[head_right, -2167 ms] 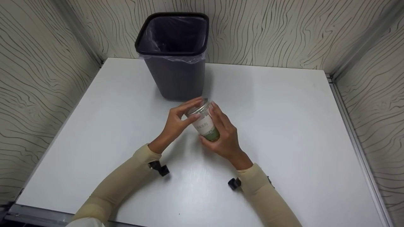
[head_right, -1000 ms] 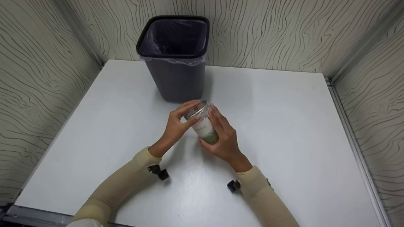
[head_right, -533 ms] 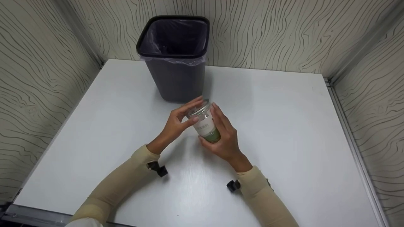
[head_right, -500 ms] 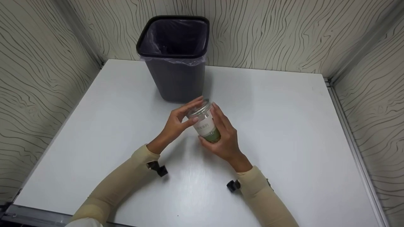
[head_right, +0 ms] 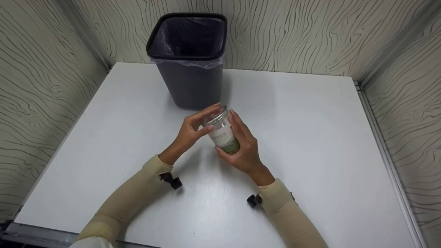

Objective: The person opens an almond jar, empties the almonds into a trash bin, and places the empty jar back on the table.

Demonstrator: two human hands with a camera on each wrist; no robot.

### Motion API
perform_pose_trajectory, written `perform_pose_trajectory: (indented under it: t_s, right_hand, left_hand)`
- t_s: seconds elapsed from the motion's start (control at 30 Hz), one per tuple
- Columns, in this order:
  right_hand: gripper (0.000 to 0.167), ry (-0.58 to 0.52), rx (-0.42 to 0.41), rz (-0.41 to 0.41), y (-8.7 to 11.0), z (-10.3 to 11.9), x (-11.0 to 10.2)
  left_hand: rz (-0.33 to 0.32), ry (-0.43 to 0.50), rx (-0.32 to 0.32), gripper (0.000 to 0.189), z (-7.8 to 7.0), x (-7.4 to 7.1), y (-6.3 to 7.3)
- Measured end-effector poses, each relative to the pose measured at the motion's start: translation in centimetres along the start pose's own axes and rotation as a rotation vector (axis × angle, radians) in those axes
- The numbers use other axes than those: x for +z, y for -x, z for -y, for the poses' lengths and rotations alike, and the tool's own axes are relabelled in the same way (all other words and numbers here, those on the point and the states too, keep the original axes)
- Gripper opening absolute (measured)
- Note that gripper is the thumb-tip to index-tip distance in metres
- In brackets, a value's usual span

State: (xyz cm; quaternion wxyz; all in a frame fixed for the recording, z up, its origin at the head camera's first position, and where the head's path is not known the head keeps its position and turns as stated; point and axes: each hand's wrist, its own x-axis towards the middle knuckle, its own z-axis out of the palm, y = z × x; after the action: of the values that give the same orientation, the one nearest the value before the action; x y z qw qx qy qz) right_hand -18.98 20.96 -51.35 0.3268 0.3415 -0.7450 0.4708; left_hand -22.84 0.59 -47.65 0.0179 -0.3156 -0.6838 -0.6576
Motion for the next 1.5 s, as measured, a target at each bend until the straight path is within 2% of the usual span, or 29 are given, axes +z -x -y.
perform_pose_trajectory:
  t_s: [0.2,0.8,1.1,1.23,1.5]
  right_hand:
    - [0.096,0.001,-0.004,-0.005,0.0,0.0,0.1]
    - [0.095,0.036,-0.013,0.015,0.0,-0.2,-0.1]
    - [0.095,0.038,-0.021,0.007,0.1,-0.4,-0.1]
    - [0.095,0.032,-0.022,0.005,0.0,-0.4,-0.1]
    - [0.096,0.002,-0.01,0.012,0.1,-0.2,-0.2]
  left_hand:
    - [-0.021,-0.008,-0.009,0.054,-2.4,-0.1,0.3]
    - [-0.088,-0.069,-0.012,0.051,-2.9,0.6,0.5]
    - [-0.096,-0.093,-0.006,0.052,-0.1,0.6,0.2]
    - [-0.077,-0.097,0.011,0.053,0.3,0.3,0.1]
    - [-0.012,-0.033,0.08,0.052,0.8,-0.6,0.0]
